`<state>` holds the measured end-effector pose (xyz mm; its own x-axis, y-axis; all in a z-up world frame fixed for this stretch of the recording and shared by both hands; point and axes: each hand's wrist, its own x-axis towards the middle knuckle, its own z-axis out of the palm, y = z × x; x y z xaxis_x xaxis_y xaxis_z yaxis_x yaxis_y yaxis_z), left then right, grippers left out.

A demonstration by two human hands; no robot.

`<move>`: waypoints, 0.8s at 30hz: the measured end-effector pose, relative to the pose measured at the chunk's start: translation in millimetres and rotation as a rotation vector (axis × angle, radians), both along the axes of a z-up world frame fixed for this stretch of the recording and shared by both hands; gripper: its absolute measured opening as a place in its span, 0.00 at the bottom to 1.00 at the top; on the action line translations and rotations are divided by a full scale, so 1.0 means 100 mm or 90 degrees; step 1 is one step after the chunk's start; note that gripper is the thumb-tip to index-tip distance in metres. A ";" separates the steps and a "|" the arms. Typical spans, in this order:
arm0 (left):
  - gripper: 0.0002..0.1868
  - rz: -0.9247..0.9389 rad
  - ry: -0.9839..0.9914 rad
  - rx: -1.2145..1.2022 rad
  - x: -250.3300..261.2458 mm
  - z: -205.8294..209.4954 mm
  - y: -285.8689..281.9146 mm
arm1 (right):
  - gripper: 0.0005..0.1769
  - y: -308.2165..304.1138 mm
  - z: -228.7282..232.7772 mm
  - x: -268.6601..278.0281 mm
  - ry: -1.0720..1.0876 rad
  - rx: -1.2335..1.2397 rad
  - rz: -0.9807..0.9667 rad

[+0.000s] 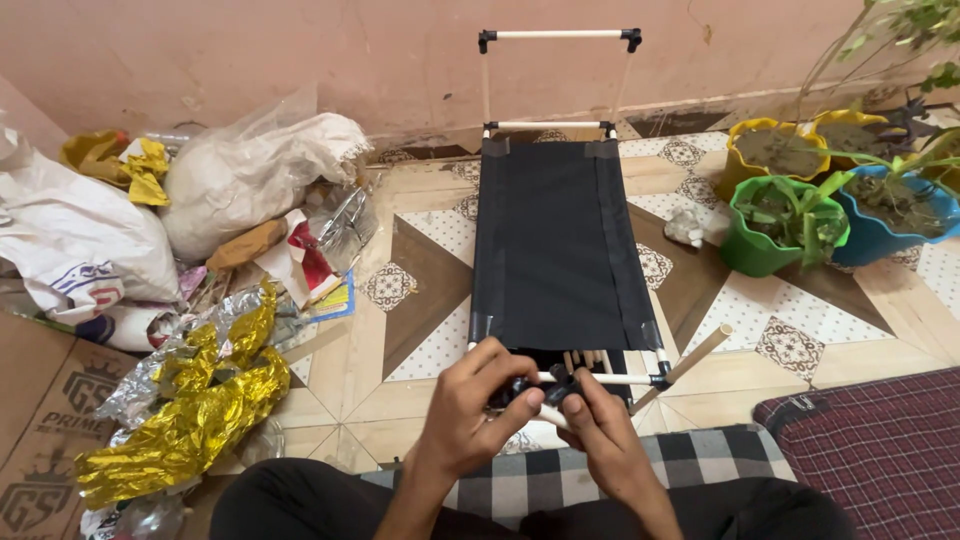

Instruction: The person assembles a small black fabric stand by inserting white poles into black corner connectors and securing the fabric. They repeatedly insert and remove poles to adjust the frame, then fold the fabric and place it inside the stand.

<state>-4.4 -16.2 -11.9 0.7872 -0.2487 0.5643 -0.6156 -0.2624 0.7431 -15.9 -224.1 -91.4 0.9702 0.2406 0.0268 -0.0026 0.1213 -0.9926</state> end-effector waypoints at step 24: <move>0.22 0.292 0.299 0.158 0.09 -0.15 -0.19 | 0.15 0.18 -0.44 0.07 -0.564 -0.615 -0.301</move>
<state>5.0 -35.1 -26.6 0.9901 0.0895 0.1085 -0.0307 -0.6153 0.7877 -9.0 -206.5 -135.5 0.7116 0.1733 0.6809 0.5112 -0.7925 -0.3325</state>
